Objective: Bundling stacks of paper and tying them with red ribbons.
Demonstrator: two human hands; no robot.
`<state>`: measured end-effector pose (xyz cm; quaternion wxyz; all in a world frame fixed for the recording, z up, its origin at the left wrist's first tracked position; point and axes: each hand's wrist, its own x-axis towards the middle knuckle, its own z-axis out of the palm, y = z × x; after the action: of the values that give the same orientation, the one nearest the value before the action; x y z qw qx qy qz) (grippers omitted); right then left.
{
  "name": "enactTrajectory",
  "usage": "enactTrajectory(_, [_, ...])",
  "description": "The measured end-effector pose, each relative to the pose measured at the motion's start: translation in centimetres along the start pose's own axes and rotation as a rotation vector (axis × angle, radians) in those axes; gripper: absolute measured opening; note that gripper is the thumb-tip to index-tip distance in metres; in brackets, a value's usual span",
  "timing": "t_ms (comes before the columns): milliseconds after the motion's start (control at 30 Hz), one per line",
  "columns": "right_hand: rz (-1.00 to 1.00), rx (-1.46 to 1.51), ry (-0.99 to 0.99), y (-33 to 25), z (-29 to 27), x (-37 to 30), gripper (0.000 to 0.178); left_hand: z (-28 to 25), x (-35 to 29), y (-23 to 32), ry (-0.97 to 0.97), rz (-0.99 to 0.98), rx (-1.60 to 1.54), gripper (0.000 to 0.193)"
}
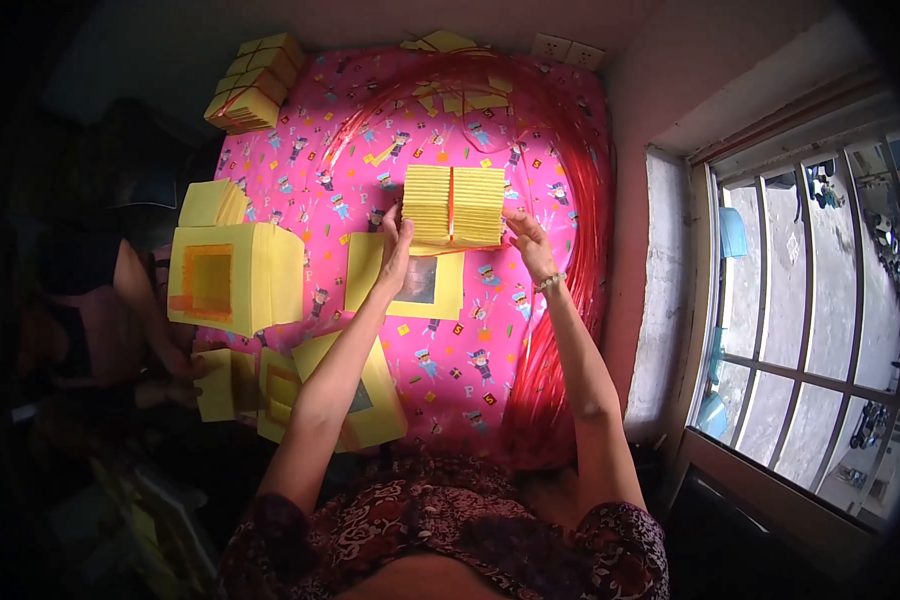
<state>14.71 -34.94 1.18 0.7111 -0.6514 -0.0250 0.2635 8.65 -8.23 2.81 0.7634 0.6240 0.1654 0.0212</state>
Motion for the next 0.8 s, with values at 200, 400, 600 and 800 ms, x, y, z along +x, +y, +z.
enactTrajectory(200, [0.039, 0.008, 0.322, -4.3, 5.1, 3.4, 0.074, -0.1, 4.0, 1.6, 0.036, 0.028, 0.201, 0.092])
enactTrajectory(400, [-0.026, -0.291, 0.331, -4.7, 7.1, 6.3, 0.064, 0.5, 4.7, 1.7, 0.048, 0.017, 0.5, 0.065])
enactTrajectory(600, [-0.04, -0.239, 0.309, -6.0, 7.4, 6.1, 0.052, 0.8, 4.8, 1.2, 0.069, 0.063, 0.401, 0.053])
enactTrajectory(800, [-0.017, -0.186, 0.314, -5.1, 6.2, 7.0, 0.042, 1.4, 5.2, 1.5, 0.047, 0.022, 0.362, 0.053])
